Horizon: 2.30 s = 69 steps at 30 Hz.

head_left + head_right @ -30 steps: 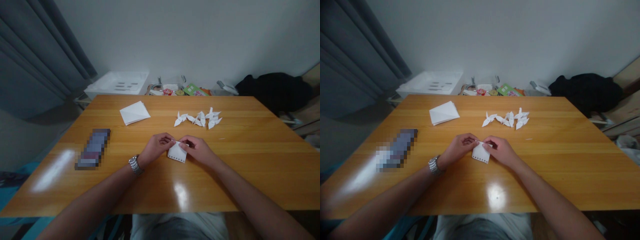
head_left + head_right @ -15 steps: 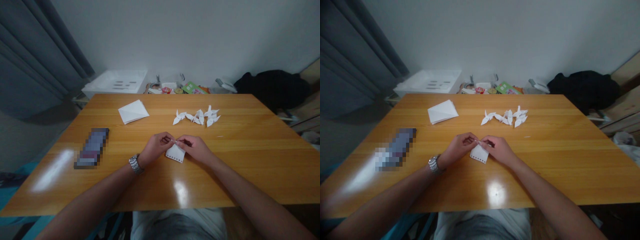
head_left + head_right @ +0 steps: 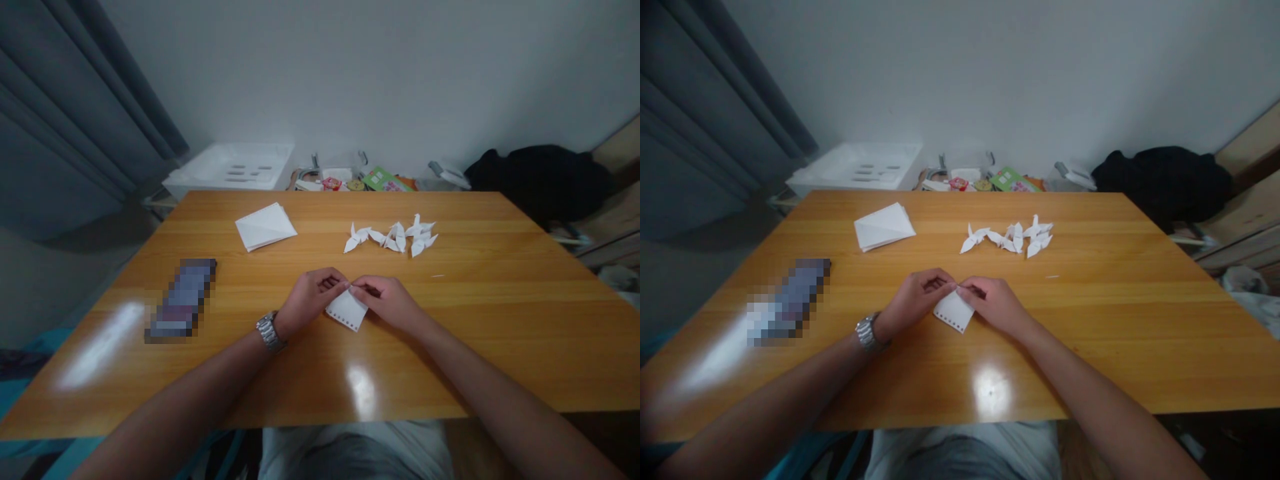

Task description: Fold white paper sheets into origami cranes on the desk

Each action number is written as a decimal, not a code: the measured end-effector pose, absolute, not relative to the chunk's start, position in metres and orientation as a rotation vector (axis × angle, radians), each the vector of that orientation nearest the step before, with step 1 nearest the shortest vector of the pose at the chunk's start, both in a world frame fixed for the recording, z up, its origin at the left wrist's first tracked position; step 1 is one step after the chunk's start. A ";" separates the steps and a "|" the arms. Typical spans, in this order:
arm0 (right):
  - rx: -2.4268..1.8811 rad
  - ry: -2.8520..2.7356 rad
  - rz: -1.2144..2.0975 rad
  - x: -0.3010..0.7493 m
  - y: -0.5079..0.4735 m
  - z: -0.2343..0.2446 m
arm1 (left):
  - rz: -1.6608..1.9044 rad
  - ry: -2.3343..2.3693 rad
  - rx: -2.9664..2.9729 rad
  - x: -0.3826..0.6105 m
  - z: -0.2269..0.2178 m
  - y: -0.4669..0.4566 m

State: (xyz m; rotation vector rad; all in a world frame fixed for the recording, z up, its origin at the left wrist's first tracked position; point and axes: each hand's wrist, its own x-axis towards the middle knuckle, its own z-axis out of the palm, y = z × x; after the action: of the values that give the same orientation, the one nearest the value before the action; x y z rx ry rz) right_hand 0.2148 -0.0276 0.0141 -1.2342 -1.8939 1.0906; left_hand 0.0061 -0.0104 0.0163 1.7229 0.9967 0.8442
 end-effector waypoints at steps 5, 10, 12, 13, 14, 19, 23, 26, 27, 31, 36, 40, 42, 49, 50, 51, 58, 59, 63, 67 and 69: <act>-1.283 -1.945 1.021 0.216 -0.028 0.017 | 0.828 1.030 1.791 0.007 0.019 -0.010; -1.278 -1.938 1.046 0.216 -0.027 0.018 | 0.843 1.026 1.792 0.006 0.016 -0.008; -1.254 -1.933 1.083 0.217 -0.025 0.016 | 0.849 1.031 1.797 0.005 0.013 -0.006; -1.246 -1.935 1.092 0.217 -0.025 0.015 | 0.855 1.036 1.800 0.005 0.012 -0.005; -1.242 -1.940 1.095 0.218 -0.024 0.014 | 0.860 1.041 1.801 0.004 0.010 -0.004; -1.247 -1.928 1.119 0.220 -0.021 0.012 | 0.865 1.048 1.778 0.004 0.009 -0.001; -1.231 -1.939 1.175 0.221 -0.020 0.009 | 0.847 1.062 1.767 0.003 0.011 -0.002; -1.234 -1.935 1.155 0.222 -0.020 0.009 | 0.853 1.070 1.756 0.002 0.012 -0.001; -1.233 -1.925 1.163 0.221 -0.021 0.009 | 0.859 1.071 1.748 0.002 0.012 0.000; -1.233 -1.869 1.297 0.220 -0.022 0.010 | 0.873 1.090 1.671 0.001 0.011 0.001; -1.221 -1.838 1.292 0.219 -0.022 0.010 | 0.906 1.106 1.578 0.004 0.007 0.004; -1.234 -1.862 1.240 0.219 -0.020 0.009 | 0.913 1.096 1.546 0.004 0.001 0.007; -1.251 -1.846 1.221 0.220 -0.019 0.010 | 0.904 1.074 1.546 0.003 -0.001 0.007; -1.252 -1.805 1.239 0.223 -0.018 0.012 | 0.902 1.071 1.564 0.001 0.005 0.004; -1.249 -1.825 1.225 0.224 -0.019 0.012 | 0.894 1.066 1.581 0.001 0.007 0.004; -1.242 -1.848 1.204 0.224 -0.019 0.012 | 0.879 1.060 1.602 0.000 0.008 0.003; -1.196 -1.826 1.135 0.220 -0.025 0.016 | 0.724 0.987 1.722 0.002 0.012 -0.005; -1.202 -1.837 1.103 0.219 -0.026 0.017 | 0.713 0.979 1.724 0.003 0.011 -0.006; -1.234 -1.880 0.954 0.219 -0.025 0.017 | 0.724 0.980 1.707 0.006 0.010 -0.006; -1.270 -1.793 0.934 0.221 -0.022 0.015 | 0.721 0.996 1.676 0.005 0.010 -0.006; -1.286 -1.759 0.939 0.222 -0.020 0.012 | 0.711 1.007 1.659 0.004 0.010 -0.005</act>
State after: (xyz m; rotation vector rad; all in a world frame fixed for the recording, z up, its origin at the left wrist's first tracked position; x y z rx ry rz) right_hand 0.2223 -0.0201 0.0119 -1.2858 -1.7595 0.9386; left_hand 0.0041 -0.0054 0.0105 1.6589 1.0075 0.7110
